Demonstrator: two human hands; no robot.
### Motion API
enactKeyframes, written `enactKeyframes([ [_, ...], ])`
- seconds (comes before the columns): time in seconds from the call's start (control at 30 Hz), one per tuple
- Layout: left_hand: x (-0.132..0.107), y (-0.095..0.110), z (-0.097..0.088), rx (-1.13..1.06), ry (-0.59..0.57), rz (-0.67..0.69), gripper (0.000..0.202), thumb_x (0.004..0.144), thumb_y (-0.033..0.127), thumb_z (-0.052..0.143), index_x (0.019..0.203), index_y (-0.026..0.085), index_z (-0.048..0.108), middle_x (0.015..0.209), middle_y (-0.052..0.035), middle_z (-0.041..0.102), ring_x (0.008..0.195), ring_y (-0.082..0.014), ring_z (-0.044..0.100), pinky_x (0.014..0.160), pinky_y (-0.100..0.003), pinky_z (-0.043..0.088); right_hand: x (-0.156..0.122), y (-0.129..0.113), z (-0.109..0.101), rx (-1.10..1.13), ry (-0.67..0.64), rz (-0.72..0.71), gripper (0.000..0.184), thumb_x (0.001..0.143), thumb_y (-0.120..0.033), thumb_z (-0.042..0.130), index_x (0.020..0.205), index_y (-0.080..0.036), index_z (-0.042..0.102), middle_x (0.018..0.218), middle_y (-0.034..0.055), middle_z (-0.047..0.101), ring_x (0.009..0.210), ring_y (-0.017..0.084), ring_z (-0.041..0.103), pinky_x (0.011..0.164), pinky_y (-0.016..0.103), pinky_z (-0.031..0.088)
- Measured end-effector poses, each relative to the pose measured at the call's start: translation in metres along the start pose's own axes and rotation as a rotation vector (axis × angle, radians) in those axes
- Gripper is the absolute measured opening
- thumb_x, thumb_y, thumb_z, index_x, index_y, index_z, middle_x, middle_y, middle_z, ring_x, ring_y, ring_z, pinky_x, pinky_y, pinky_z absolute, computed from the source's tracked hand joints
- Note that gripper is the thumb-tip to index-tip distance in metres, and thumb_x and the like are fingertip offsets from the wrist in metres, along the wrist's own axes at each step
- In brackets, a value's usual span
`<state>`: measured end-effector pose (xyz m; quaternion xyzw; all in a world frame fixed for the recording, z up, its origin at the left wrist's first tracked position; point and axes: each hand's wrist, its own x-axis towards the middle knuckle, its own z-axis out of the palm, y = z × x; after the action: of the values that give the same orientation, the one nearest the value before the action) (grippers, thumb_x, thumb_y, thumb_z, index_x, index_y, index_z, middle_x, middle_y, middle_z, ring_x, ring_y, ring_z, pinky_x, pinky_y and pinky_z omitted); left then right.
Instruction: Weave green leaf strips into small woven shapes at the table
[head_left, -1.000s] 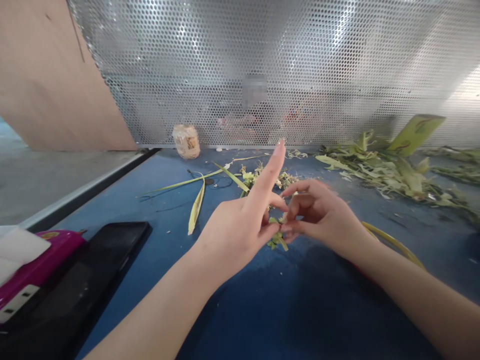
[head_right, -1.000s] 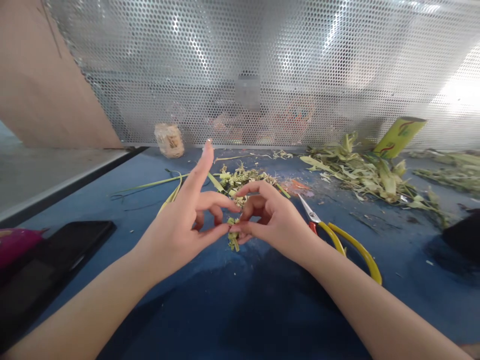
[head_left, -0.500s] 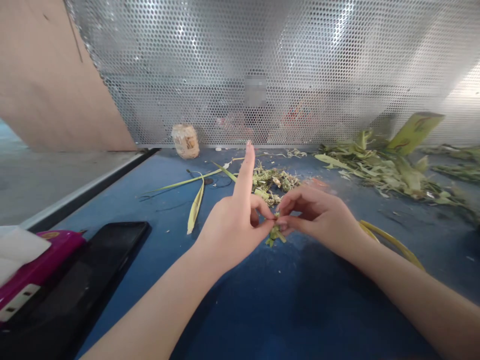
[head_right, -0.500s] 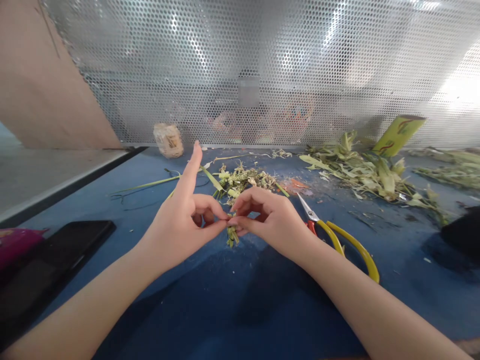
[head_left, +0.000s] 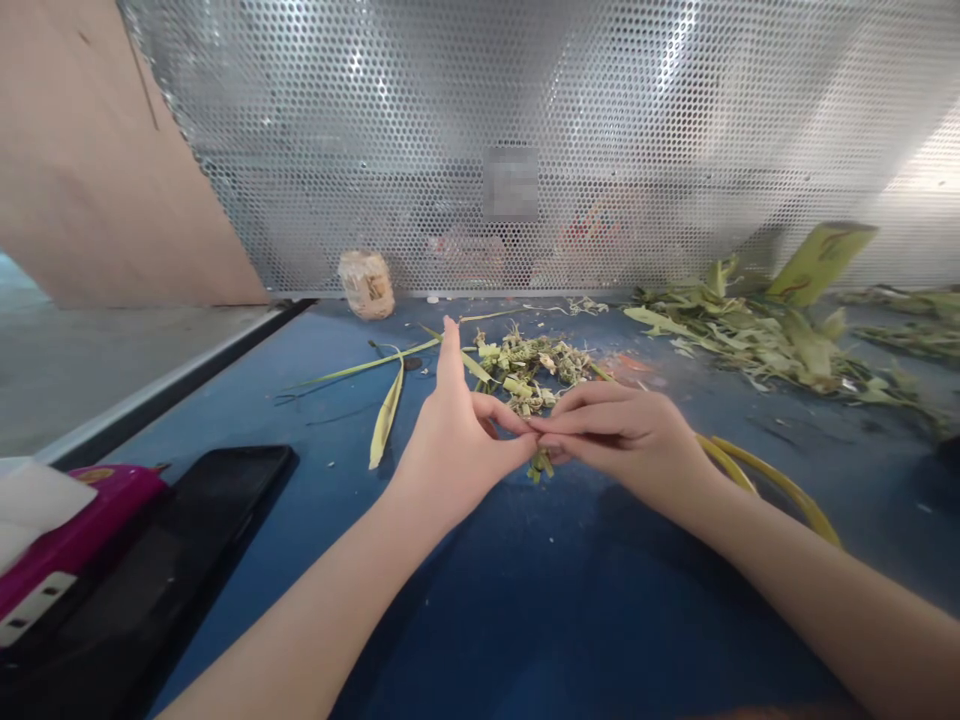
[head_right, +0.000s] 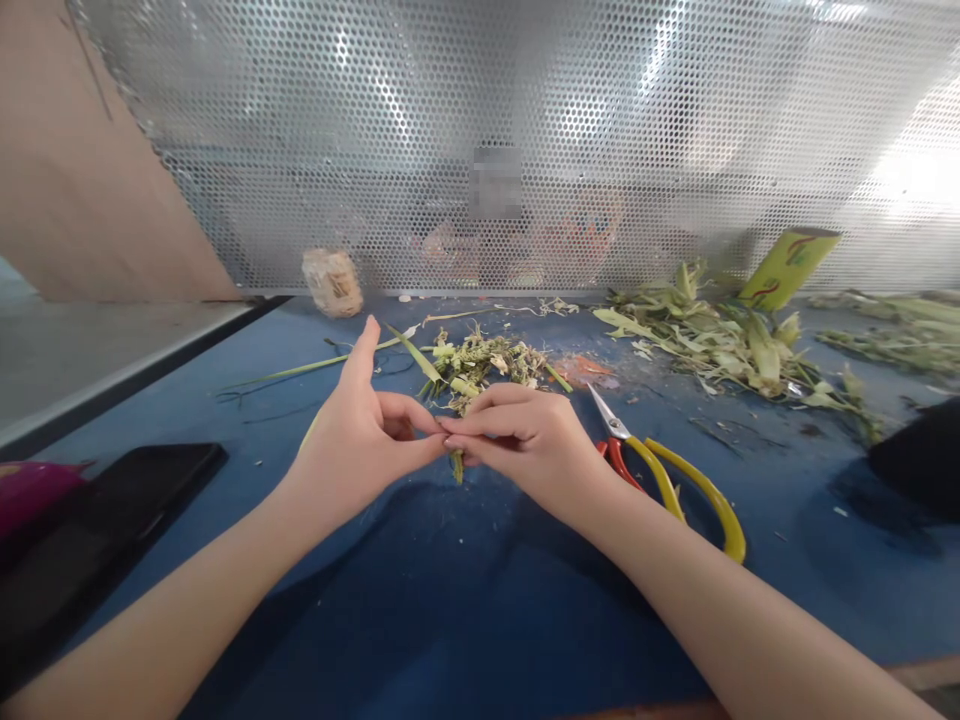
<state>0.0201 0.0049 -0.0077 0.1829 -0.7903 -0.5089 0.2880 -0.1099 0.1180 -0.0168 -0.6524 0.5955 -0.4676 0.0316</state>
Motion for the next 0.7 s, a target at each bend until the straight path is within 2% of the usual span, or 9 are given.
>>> enactKeyframes([
  [0.2, 0.002, 0.001, 0.002, 0.007, 0.023, -0.100, 0.115, 0.056, 0.021, 0.070, 0.135, 0.015, -0.014, 0.064, -0.0007, 0.067, 0.055, -0.0150, 0.059, 0.051, -0.024, 0.043, 0.001, -0.006, 0.003, -0.119, 0.087, -0.042, 0.012, 0.074, -0.014, 0.058, 0.076, -0.018, 0.069, 0.066, 0.0021, 0.063, 0.058, 0.010, 0.057, 0.054, 0.022, 0.050],
  [0.3, 0.003, 0.000, 0.003, 0.001, 0.011, -0.127, 0.115, 0.057, 0.023, 0.070, 0.134, 0.012, -0.015, 0.067, -0.0019, 0.068, 0.057, -0.0148, 0.059, 0.053, -0.024, 0.044, 0.001, -0.006, 0.004, -0.126, 0.131, 0.018, 0.013, 0.073, -0.012, 0.057, 0.073, -0.018, 0.069, 0.063, 0.0014, 0.063, 0.058, 0.010, 0.058, 0.054, 0.021, 0.051],
  [0.5, -0.001, 0.001, 0.005, 0.106, 0.034, 0.026, 0.107, 0.064, 0.024, 0.065, 0.134, 0.020, -0.016, 0.071, 0.0004, 0.067, 0.049, -0.0112, 0.054, 0.049, -0.023, 0.041, 0.002, -0.002, 0.005, 0.089, 0.121, 0.307, 0.011, 0.072, -0.017, 0.059, 0.076, -0.020, 0.069, 0.075, 0.0015, 0.066, 0.056, 0.011, 0.062, 0.054, 0.023, 0.057],
  [0.7, -0.007, 0.006, 0.005, 0.235, 0.029, 0.191, 0.097, 0.067, 0.019, 0.060, 0.136, 0.024, -0.007, 0.068, 0.0016, 0.065, 0.043, -0.0096, 0.049, 0.045, -0.022, 0.038, 0.006, -0.003, 0.000, 0.310, 0.083, 0.490, 0.008, 0.065, -0.020, 0.066, 0.072, -0.020, 0.070, 0.068, -0.0002, 0.068, 0.059, 0.014, 0.065, 0.059, 0.023, 0.059],
])
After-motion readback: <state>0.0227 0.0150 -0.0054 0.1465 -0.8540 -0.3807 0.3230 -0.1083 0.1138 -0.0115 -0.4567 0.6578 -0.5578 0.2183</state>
